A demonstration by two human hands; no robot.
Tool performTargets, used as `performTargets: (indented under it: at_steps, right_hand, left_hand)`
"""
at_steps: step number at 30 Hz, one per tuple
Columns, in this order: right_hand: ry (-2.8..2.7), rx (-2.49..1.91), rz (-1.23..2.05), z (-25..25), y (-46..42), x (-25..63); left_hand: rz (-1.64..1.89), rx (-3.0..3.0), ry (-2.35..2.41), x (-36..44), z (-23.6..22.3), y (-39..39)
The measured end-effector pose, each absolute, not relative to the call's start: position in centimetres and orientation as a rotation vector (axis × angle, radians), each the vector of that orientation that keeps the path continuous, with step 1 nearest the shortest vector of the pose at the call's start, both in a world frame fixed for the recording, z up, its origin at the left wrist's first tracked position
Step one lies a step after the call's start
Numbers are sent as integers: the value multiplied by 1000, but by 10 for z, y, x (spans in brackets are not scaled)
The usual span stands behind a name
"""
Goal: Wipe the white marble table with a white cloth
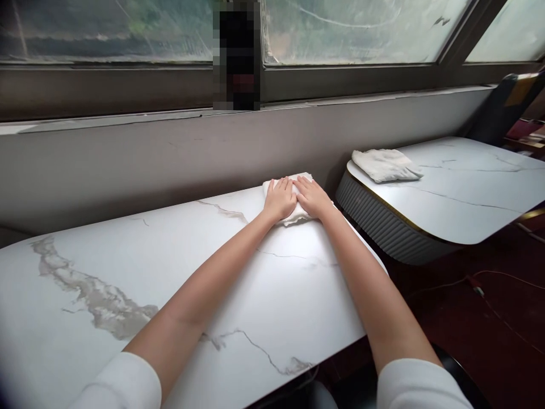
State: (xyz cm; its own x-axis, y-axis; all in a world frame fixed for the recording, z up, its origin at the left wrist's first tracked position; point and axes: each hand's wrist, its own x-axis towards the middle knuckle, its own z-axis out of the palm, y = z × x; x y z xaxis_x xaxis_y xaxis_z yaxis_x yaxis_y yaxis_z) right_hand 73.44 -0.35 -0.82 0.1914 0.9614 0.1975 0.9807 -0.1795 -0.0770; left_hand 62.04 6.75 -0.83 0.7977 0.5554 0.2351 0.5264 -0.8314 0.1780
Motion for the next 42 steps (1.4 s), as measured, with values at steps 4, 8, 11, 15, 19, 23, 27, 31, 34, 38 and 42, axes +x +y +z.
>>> performTargets:
  at_steps: [4, 8, 11, 15, 19, 23, 27, 31, 34, 38, 42]
  right_hand:
    - [-1896, -2326, -226, -11, -59, 735]
    - [-1868, -2356, -298, -14, -131, 718]
    - [-1835, -2364, -348, -14, -181, 690]
    - [-1815, -2344, -401, -12, -226, 642]
    - [-1783, -2341, -439, -12, -242, 605]
    - [-1820, -2326, -416, -14, -236, 592]
    - [-1844, -2335, -386, -16, -212, 598]
    - [-1824, -2382, -325, -16, -161, 611]
    - [-1785, -2452, -259, -12, -107, 624]
    - [-1839, -2443, -247, -7, -32, 638]
    - [-1857, -2384, -263, -7, 25, 648]
  left_hand:
    - [446, 2885, 756, 619, -9, 21]
    - [463, 2915, 574, 602, -7, -36]
    - [457, 2928, 454, 577, -5, -75]
    - [436, 2939, 348, 537, -1, -110]
    - [424, 2943, 272, 505, 1, -123]
    - [419, 2935, 298, 487, 1, -118]
    - [404, 2920, 341, 486, 0, -99]
    - [383, 2922, 409, 499, -3, -54]
    - [351, 2922, 466, 514, -5, -7]
    - [340, 2910, 618, 531, -5, 57]
    - [342, 2907, 700, 538, -5, 107]
